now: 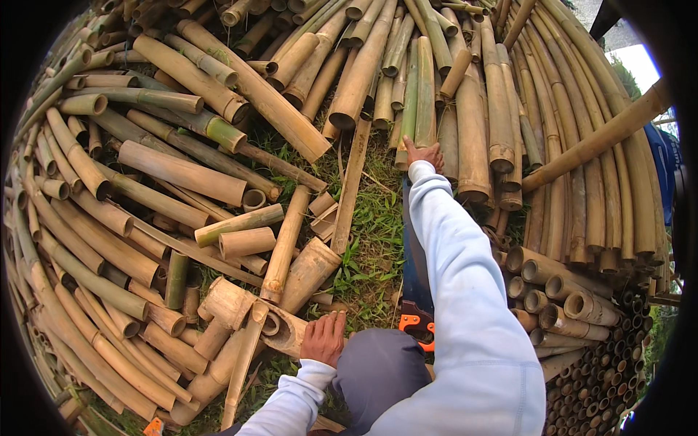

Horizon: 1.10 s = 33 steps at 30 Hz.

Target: The person sits on the ground and uses a hand saw to cut bamboo poles into shorter sections. They repeatedly position a pole, saw through it, and set the cut pieces aside among a large pile of bamboo.

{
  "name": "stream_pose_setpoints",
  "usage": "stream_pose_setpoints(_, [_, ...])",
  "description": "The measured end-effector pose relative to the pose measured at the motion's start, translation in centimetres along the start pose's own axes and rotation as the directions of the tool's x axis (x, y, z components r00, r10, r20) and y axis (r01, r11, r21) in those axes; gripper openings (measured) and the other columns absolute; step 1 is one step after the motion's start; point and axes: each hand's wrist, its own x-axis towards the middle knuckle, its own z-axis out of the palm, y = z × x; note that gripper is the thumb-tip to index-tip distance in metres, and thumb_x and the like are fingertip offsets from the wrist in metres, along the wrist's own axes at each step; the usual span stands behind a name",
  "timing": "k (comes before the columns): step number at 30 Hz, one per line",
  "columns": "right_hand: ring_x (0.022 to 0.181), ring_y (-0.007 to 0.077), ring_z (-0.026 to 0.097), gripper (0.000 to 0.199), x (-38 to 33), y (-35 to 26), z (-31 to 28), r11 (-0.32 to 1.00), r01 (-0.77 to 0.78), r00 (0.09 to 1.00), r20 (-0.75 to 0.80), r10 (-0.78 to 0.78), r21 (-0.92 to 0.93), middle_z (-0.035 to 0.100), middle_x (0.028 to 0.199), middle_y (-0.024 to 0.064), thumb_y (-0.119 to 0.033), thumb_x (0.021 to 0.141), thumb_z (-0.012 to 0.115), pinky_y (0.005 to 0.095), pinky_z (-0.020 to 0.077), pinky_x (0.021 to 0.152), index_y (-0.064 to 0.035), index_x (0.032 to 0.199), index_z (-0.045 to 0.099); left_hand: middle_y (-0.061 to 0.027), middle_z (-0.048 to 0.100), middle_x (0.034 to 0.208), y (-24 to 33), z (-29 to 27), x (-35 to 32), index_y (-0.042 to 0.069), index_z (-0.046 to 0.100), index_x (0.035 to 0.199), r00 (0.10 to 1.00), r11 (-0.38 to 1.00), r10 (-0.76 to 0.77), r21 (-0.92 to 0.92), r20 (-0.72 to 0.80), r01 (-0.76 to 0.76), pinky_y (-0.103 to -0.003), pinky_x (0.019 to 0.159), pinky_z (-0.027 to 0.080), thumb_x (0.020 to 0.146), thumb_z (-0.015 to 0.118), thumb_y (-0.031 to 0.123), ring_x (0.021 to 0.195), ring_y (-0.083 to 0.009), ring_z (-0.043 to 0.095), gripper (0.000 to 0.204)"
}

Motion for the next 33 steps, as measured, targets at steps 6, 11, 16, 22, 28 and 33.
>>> stream_pose_setpoints(6, [0.092, 0.0314, 0.071, 0.062, 2.4, 1.8, -0.1, 0.955, -0.004, 0.995, 0.097, -0.027, 0.297, 0.073, 0.102, 0.0188, -0.056, 0.081, 0.078, 0.0415, 0.0572, 0.08, -0.0018, 0.109, 0.069, -0.0066, 0.066, 0.122, 0.1, 0.7, -0.3, 0.007, 0.062, 0.131, 1.0, 0.999, -0.025, -0.033, 0.005, 0.025, -0.038, 0.097, 0.046, 0.092, 0.061, 0.02, 0.111, -0.0223, 0.061, 0.041])
stream_pose_setpoints(11, [0.056, 0.0143, 0.061, 0.041, -7.2, 5.5, -5.1, 0.378, -0.269, 0.924, 0.348, -0.159, 0.886, 0.067, 0.069, 0.007, -0.046, 0.09, 0.073, 0.0284, 0.0488, 0.051, -0.0059, 0.096, 0.067, -0.0067, 0.066, 0.119, 0.1, 0.3, -0.4, 0.007, 0.062, 0.13, 0.999, 0.997, -0.034, -0.069, -0.007, 0.033, -0.039, 0.096, 0.045, 0.092, 0.059, 0.02, 0.111, -0.0224, 0.061, 0.04])
stream_pose_setpoints(16, [0.062, 0.013, 0.062, 0.029, -10.6, 7.9, -12.1, 0.268, -0.162, 0.958, 0.217, -0.188, 0.95, 0.065, 0.074, 0.004, -0.032, 0.091, 0.074, 0.0247, 0.0478, 0.053, -0.0045, 0.097, 0.068, -0.0064, 0.066, 0.118, 0.0, -0.3, -0.1, 0.007, 0.062, 0.13, 0.999, 0.996, -0.047, -0.074, 0.008, 0.048, -0.039, 0.096, 0.045, 0.091, 0.059, 0.019, 0.11, -0.022, 0.061, 0.041])
stream_pose_setpoints(22, [0.105, 0.0264, 0.067, 0.098, 11.2, 0.4, -23.4, 0.286, -0.027, 0.983, 0.078, -0.167, 0.958, 0.065, 0.118, 0.017, -0.071, 0.077, 0.077, 0.0385, 0.0534, 0.079, 0.0025, 0.136, 0.05, -0.0067, 0.067, 0.118, 0.3, -0.1, 0.1, 0.006, 0.062, 0.13, 1.0, 0.999, -0.002, -0.053, 0.021, 0.003, -0.038, 0.097, 0.045, 0.093, 0.059, 0.025, 0.109, -0.0223, 0.061, 0.042])
stream_pose_setpoints(28, [0.122, 0.0428, 0.061, 0.088, 10.8, -4.1, -15.0, 0.897, 0.364, 0.91, -0.299, -0.286, 0.251, 0.063, 0.133, 0.0264, -0.069, 0.074, 0.077, 0.0479, 0.0472, 0.104, -0.0037, 0.131, 0.061, -0.0078, 0.067, 0.119, 0.0, 0.1, 0.1, 0.004, 0.061, 0.13, 0.999, 0.998, -0.035, -0.055, 0.011, 0.036, -0.039, 0.098, 0.044, 0.093, 0.063, 0.038, 0.112, -0.0233, 0.061, 0.05])
stream_pose_setpoints(33, [0.133, 0.0375, 0.055, 0.106, 0.6, 0.7, -0.5, 0.997, 0.039, 0.984, 0.174, -0.028, -0.064, 0.059, 0.141, 0.0234, -0.076, 0.068, 0.077, 0.0456, 0.0427, 0.113, 0.0027, 0.137, 0.056, -0.009, 0.066, 0.124, 0.2, -0.4, 0.2, 0.003, 0.059, 0.133, 0.997, 0.998, -0.03, -0.06, 0.07, 0.035, -0.04, 0.099, 0.044, 0.09, 0.067, 0.043, 0.114, -0.0235, 0.06, 0.059])
